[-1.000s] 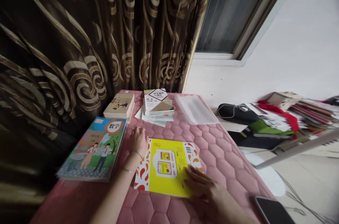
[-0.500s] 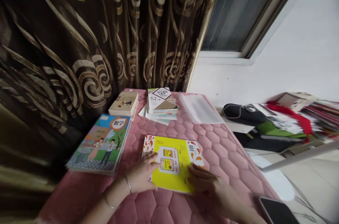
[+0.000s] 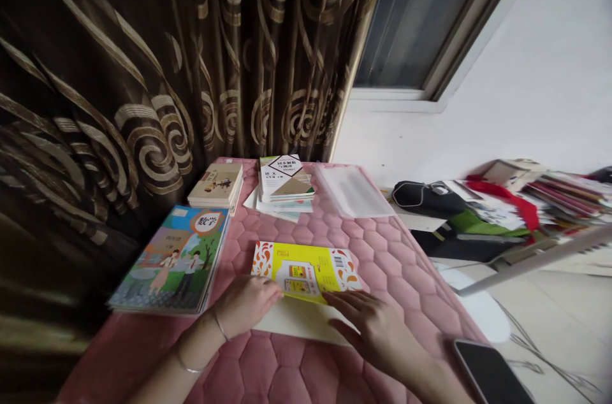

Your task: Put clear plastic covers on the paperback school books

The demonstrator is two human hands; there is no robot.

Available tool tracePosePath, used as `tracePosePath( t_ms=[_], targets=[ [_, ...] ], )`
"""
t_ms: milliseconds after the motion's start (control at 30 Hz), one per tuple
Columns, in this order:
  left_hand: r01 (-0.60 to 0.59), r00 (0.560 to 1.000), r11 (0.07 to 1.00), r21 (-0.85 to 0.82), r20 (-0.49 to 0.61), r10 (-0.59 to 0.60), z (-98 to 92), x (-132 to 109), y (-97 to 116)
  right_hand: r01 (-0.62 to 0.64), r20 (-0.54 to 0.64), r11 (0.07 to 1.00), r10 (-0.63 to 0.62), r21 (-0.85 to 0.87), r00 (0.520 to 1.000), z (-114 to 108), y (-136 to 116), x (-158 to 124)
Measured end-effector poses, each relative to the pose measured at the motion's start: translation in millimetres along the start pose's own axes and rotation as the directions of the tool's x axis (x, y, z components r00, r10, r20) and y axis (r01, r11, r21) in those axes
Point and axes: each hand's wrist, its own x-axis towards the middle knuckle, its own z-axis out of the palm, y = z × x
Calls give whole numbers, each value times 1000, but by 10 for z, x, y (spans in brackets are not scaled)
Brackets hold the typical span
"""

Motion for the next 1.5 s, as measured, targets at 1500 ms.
tracePosePath(
  t_ms=[1500],
  targets=[
    [82,986,986,142,-154,-60,372,1,387,-152,121,982,165,-109,979,527,103,1020]
  ],
)
